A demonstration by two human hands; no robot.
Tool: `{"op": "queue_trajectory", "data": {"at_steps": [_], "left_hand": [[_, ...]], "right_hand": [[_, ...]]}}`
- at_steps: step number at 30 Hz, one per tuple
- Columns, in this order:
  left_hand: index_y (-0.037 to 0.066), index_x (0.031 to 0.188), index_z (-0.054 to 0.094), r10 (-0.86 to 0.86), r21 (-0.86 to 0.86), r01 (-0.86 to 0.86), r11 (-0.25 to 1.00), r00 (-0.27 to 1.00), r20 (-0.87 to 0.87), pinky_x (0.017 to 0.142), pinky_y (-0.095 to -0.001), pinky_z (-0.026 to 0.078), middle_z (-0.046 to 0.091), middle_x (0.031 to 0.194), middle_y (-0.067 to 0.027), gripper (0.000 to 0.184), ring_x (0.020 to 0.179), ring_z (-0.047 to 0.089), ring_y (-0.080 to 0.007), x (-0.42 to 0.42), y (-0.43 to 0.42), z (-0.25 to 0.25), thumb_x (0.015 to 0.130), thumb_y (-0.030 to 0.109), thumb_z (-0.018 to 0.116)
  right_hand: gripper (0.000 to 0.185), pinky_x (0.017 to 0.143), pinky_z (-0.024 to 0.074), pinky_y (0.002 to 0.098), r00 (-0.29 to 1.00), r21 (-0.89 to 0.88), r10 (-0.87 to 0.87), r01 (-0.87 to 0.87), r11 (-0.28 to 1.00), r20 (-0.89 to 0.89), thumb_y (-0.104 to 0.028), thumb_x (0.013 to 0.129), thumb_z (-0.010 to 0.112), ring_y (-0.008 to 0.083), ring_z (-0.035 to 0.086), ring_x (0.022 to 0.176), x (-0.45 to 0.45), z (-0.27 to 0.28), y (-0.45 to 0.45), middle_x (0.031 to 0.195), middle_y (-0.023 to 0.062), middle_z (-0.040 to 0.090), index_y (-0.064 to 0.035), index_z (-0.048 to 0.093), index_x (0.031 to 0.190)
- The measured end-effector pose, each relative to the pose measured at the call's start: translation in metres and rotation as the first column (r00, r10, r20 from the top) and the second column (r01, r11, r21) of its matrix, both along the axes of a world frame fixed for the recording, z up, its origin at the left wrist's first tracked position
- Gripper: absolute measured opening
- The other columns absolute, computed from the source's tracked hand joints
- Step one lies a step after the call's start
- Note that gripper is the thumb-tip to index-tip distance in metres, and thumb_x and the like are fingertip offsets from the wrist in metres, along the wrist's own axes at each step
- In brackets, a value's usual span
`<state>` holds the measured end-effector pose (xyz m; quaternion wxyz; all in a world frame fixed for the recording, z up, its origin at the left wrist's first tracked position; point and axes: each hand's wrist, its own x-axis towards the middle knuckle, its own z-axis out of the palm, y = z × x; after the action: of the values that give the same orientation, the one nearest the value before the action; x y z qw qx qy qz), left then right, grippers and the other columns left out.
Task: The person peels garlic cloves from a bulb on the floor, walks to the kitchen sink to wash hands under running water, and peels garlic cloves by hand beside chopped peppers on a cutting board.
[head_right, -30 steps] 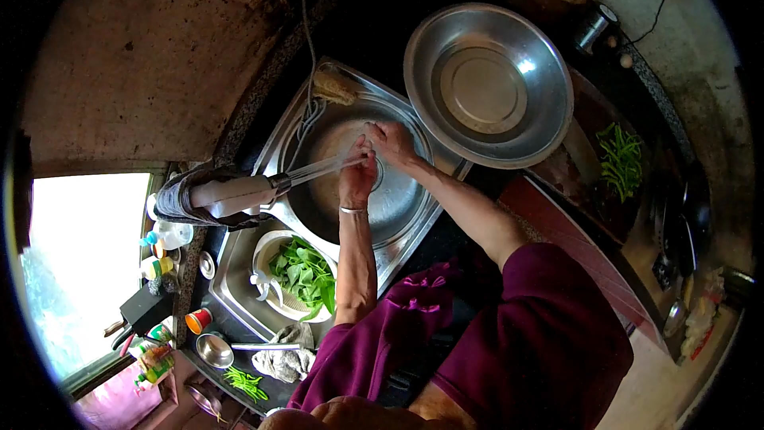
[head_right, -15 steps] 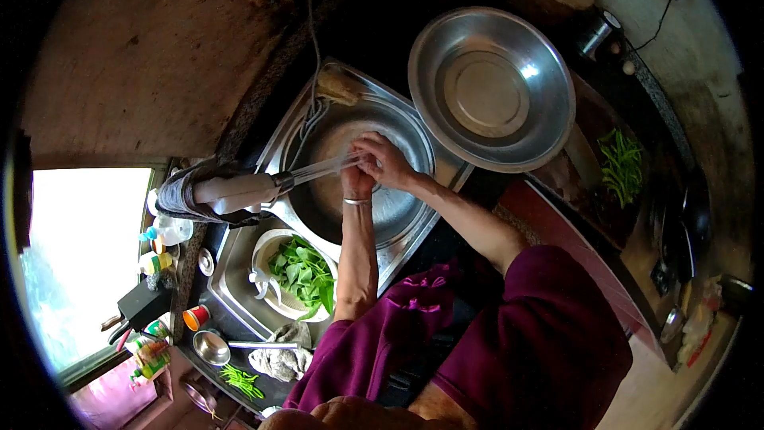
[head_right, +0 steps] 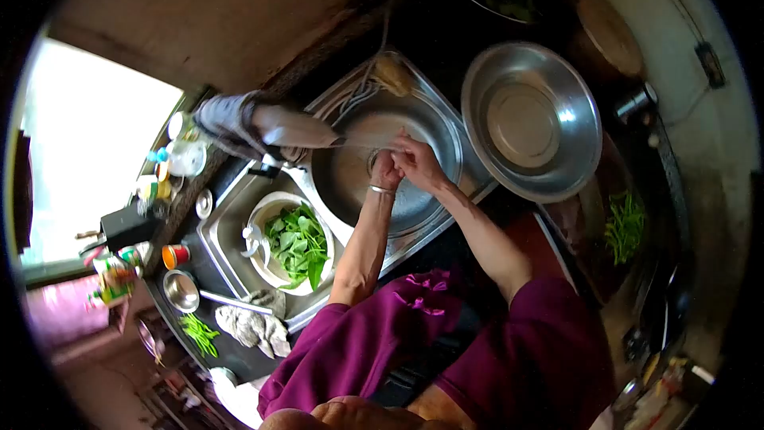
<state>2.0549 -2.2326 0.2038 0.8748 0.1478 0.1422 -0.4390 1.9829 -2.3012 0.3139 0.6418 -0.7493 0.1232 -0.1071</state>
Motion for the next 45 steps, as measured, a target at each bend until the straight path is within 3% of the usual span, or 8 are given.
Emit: {"op": "queue_trajectory", "data": {"at_steps": [3,5,7,18,23,31,35,45], "left_hand": [[0.002,0.095,0.05,-0.054,-0.417,0.021,0.909,0.996,-0.067,0.07,-0.0292,0.045,0.052,0.086,-0.0075,0.014,0.081,0.052,-0.0173,-0.005,0.003,-0.035,0.085,0.01,0.043],[0.004,0.099,0.048,-0.026,-0.521,-0.043,0.853,0.992,-0.124,0.07,-0.0278,0.042,0.048,0.086,-0.0067,0.016,0.078,0.049,-0.0179,-0.007,-0.005,-0.031,0.083,0.005,0.043],[0.003,0.1,0.046,-0.055,-0.323,0.048,0.945,0.998,-0.013,0.071,-0.0284,0.043,0.048,0.089,-0.0088,0.02,0.08,0.049,-0.0198,-0.005,-0.025,-0.084,0.08,-0.001,0.043],[0.006,0.088,0.043,-0.049,-0.054,0.038,0.998,0.976,-0.214,0.044,-0.0202,0.032,0.045,0.076,-0.0056,0.008,0.062,0.043,-0.0117,-0.002,0.0,0.019,0.083,0.002,0.038],[0.011,0.093,0.049,-0.034,0.066,0.049,0.997,0.978,-0.206,0.048,-0.0236,0.044,0.054,0.077,-0.005,0.009,0.059,0.051,-0.0149,0.0,-0.006,0.049,0.089,0.017,0.043],[0.008,0.092,0.052,-0.094,-0.05,0.088,0.995,0.984,-0.15,0.057,-0.0264,0.048,0.055,0.077,-0.0049,0.011,0.066,0.054,-0.0155,0.005,-0.007,0.011,0.088,0.018,0.047],[0.008,0.09,0.05,-0.122,-0.07,0.114,0.991,0.985,-0.124,0.057,-0.0263,0.049,0.054,0.074,-0.0053,0.011,0.064,0.055,-0.0158,0.009,-0.002,0.024,0.088,0.018,0.047],[0.008,0.095,0.047,-0.149,-0.149,0.136,0.98,0.985,-0.083,0.044,-0.0198,0.038,0.054,0.065,-0.0045,0.013,0.054,0.047,-0.0111,0.012,0.001,0.015,0.091,0.019,0.043]], "right_hand": [[0.01,0.063,0.048,0.0287,0.997,0.004,0.078,-0.078,0.997,-0.011,-0.008,0.078,0.057,0.0176,0.06,0.067,-0.003,0.022,0.016,0.076,0.0106,0.061,-0.0033,0.063,0.084],[0.012,0.063,0.0467,0.0296,0.958,-0.411,0.253,-0.177,0.894,0.138,-0.006,0.076,0.058,0.0233,0.059,0.068,0.002,0.028,0.027,0.076,0.012,0.06,-0.0021,0.061,0.087],[0.017,0.063,0.0454,0.032,0.95,-0.374,0.306,-0.261,0.89,0.064,-0.006,0.075,0.058,0.0261,0.059,0.072,0.01,0.047,0.051,0.079,0.0138,0.06,-0.0003,0.058,0.092],[0.054,0.095,0.0334,0.0351,0.81,-0.515,0.489,-0.284,0.809,0.322,-0.004,0.08,0.05,0.0316,0.043,0.114,0.139,0.055,0.187,0.122,0.0229,0.043,0.0059,0.027,0.128],[0.043,0.068,0.0452,0.0312,0.801,-0.313,0.506,-0.415,0.854,0.32,-0.001,0.082,0.047,0.0236,0.058,0.075,0.169,0.031,0.205,0.08,0.0112,0.058,-0.0025,0.037,0.124],[0.028,0.056,0.0421,0.0325,0.786,-0.524,0.509,-0.286,0.802,0.351,-0.001,0.085,0.042,0.0225,0.051,0.059,0.176,0.025,0.213,0.07,0.0128,0.051,-0.0014,0.043,0.113],[0.03,0.064,0.0436,0.0428,0.803,-0.564,0.457,-0.189,0.804,0.382,0.006,0.075,0.045,0.0384,0.055,0.075,0.18,0.03,0.221,0.086,0.0218,0.057,-0.0001,0.046,0.104],[0.018,0.058,0.0428,0.0429,0.817,-0.684,0.466,-0.127,0.719,0.338,0.002,0.074,0.038,0.0377,0.054,0.066,0.182,0.03,0.222,0.073,0.0201,0.052,0.0022,0.046,0.091]]}}
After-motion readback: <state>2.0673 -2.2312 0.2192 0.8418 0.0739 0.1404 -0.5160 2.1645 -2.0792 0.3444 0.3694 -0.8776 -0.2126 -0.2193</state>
